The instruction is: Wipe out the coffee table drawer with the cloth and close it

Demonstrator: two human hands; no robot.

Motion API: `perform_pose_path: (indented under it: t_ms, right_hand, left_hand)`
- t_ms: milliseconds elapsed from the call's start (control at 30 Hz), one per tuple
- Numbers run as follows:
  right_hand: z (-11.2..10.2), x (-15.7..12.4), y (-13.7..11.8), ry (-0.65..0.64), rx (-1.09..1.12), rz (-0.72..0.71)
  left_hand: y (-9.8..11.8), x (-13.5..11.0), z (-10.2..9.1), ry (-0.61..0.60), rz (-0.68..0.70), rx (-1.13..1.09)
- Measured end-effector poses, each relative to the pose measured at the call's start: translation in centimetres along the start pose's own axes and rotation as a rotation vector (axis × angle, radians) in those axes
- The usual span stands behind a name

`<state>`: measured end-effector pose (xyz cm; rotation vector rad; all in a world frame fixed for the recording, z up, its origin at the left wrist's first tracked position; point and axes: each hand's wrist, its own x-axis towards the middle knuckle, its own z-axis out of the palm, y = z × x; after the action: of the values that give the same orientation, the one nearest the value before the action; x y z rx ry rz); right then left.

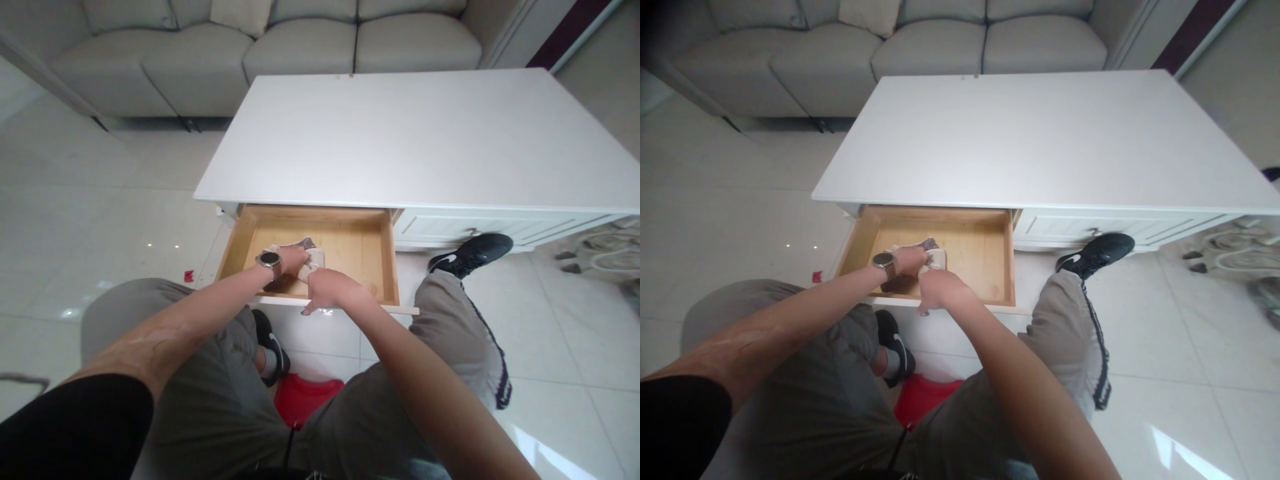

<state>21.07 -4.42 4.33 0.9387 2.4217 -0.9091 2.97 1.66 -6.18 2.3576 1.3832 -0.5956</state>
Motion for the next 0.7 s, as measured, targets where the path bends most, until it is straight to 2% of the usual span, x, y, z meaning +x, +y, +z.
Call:
perform_pose_path:
  t_ms: [100, 233, 367, 467, 567, 633, 700]
  right_hand:
    - [-0.2, -0.1, -0.2, -0.001, 0.003, 0.013]
    - [-0.3, -0.1, -0.3, -0.057, 0.032, 0.017]
    - [-0.3, -0.7, -1.1, -0.172, 0.064, 0.024]
    - [-0.6, -1.4, -1.8, -0.198, 0.099, 0.096]
    - [-0.7, -1.5, -2.1, -0.177, 0.125, 0.138]
    - [-0.4, -1.2, -1.9, -0.156, 0.139, 0.140]
    - [0.0, -0.8, -1.5, -0.156, 0.148, 0.134]
  left_hand:
    - [1.9, 1.4, -1.0, 0.076, 0.109, 0.109]
    - [5.0, 3.9, -1.8, 0.122, 0.338, 0.135]
    - [8.7, 6.5, -0.9, 0.175, 0.552, 0.083]
    - [10.7, 8.0, 0.3, 0.223, 0.740, 0.037]
    - [11.1, 9.2, 0.6, 0.217, 0.763, 0.030]
    - [10.7, 10.0, 0.3, 0.218, 0.712, 0.039]
    - [10.0, 10.6, -0.2, 0.255, 0.605, 0.034]
